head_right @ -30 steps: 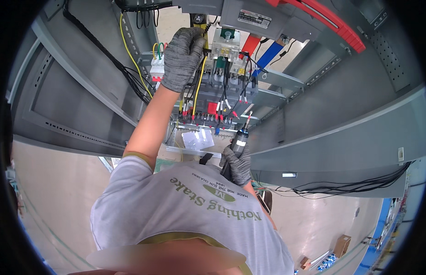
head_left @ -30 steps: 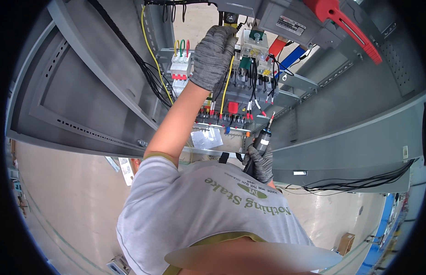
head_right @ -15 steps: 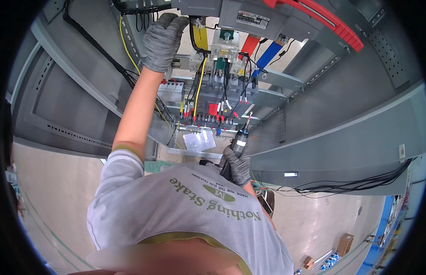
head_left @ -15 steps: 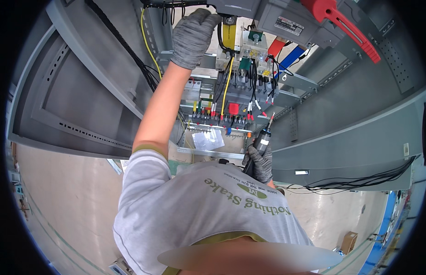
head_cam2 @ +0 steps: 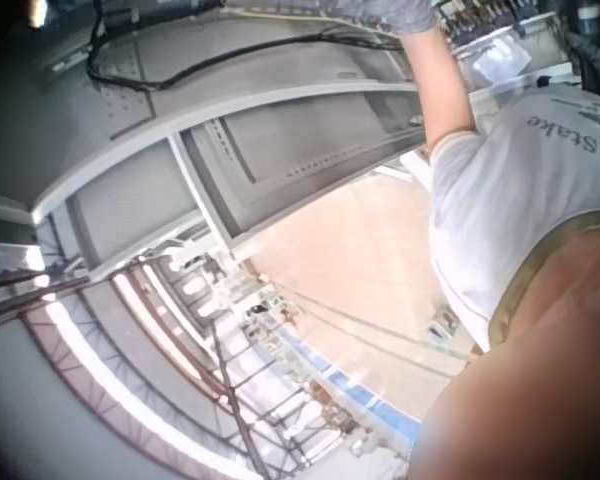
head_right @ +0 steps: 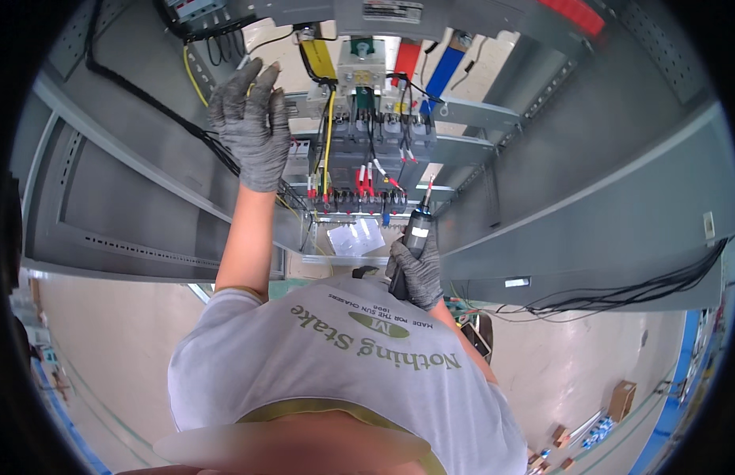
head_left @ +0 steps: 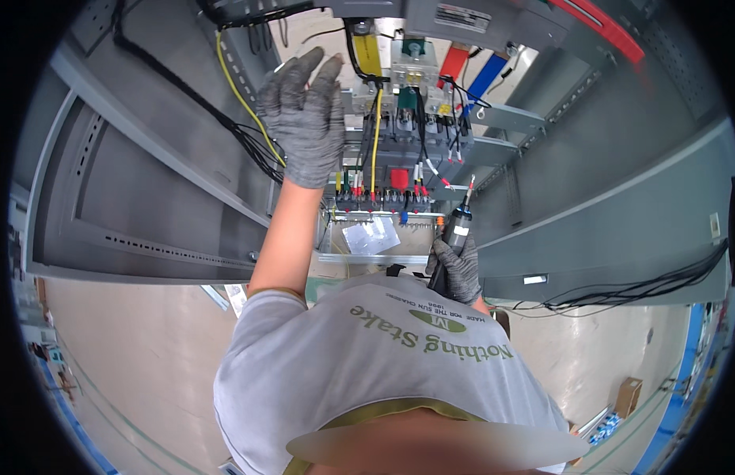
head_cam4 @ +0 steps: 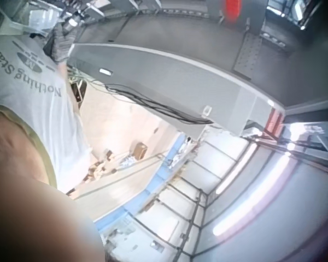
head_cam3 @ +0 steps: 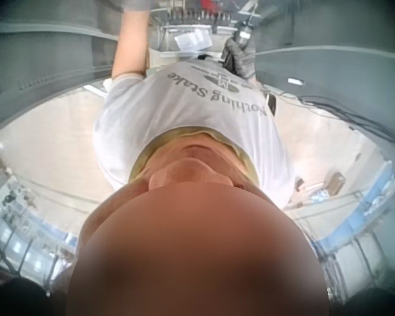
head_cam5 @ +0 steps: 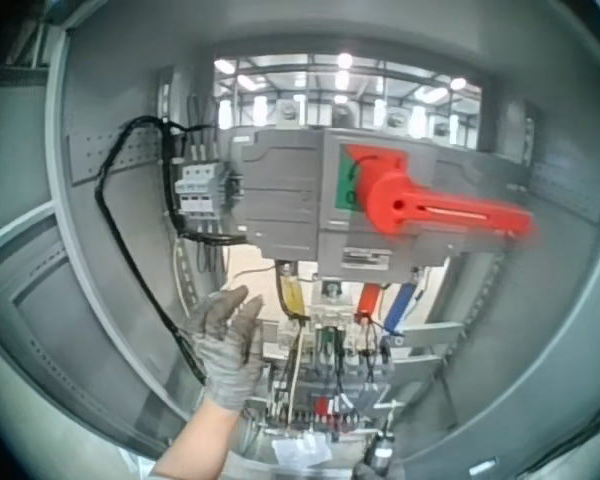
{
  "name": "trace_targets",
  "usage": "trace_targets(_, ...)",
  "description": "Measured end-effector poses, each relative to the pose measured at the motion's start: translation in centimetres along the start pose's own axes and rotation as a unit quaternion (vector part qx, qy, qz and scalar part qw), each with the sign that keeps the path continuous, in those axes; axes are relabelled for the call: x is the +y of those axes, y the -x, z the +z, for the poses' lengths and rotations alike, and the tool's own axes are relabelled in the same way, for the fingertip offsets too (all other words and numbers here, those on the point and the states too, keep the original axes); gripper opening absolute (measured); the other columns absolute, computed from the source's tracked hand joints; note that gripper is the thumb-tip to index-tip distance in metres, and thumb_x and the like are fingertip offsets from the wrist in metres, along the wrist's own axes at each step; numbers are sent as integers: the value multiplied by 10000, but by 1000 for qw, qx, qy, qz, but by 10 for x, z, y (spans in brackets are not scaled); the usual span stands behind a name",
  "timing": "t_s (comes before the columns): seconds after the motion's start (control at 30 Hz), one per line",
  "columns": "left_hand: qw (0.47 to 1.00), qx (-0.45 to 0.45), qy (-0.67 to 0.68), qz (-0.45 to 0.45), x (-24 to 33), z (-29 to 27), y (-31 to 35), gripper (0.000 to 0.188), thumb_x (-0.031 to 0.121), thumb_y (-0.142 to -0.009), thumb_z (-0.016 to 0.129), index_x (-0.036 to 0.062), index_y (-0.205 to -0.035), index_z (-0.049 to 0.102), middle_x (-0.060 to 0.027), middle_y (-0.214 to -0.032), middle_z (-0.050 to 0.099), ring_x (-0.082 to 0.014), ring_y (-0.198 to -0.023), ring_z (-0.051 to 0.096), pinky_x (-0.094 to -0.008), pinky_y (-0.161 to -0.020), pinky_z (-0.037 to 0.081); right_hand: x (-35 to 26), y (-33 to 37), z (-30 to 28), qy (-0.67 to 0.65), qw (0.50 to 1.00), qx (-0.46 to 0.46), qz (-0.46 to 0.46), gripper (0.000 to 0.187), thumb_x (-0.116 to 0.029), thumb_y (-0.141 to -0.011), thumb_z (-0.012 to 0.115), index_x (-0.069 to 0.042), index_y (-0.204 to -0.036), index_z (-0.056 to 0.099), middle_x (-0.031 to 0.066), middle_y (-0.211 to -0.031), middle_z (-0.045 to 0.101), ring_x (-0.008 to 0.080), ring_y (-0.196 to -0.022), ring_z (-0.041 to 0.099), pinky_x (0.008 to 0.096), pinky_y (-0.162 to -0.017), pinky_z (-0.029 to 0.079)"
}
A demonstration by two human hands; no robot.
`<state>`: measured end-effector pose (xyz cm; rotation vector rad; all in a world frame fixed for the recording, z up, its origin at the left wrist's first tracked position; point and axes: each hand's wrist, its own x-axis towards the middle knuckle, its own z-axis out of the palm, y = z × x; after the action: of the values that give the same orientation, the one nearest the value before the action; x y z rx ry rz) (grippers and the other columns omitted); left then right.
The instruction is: The person uses a cordless screwdriver to tighten screws on electrical components inside a metal cabinet. They repeatedly reach into the cabinet, align wires, and secure terminals while wearing gloves.
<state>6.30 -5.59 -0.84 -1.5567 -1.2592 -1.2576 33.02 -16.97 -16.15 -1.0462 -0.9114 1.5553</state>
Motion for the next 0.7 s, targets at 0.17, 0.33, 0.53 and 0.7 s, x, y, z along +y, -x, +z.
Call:
trace_targets(0.17, 995, -5, 99, -1, 18, -23, 13, 301, 59, -802, 654, 125, -1096, 656, -62, -1065, 644, -230, -1009, 585, -370, -930, 420, -2, 6, -6, 23, 999, -11, 21, 373, -99, -868, 635, -40, -1186, 448, 77, -762, 574, 149, -573, 591, 274, -499, 498)
trace_targets(0.33, 928, -183, 299, -129, 49, -22, 28, 156, 88, -854, 626, 67, -1004, 663, -93, -974, 661, -259, -938, 618, -355, -845, 484, 8, 10, -19, 47, 998, -23, 31, 395, -116, -876, 626, -42, -1225, 457, 71, -782, 585, 146, -612, 596, 275, -532, 503)
trace_targets(0.53, 863, -303, 336, -226, 62, -13, 4, 166, 101, -875, 594, 33, -1013, 658, -132, -947, 649, -286, -914, 632, -357, -831, 488, -2, 18, -25, -12, 999, 4, -44, 371, -97, -871, 626, -38, -1205, 474, 53, -758, 568, 145, -611, 590, 279, -538, 516)
trace_targets(0.7, 905, -292, 300, -82, 78, 10, -8, 176, 114, -895, 598, 29, -1032, 668, -103, -971, 681, -209, -879, 653, -311, -800, 500, -18, 28, -18, -19, 999, -32, -14, 375, -88, -876, 616, -29, -1212, 460, 57, -738, 560, 142, -583, 577, 281, -533, 504)
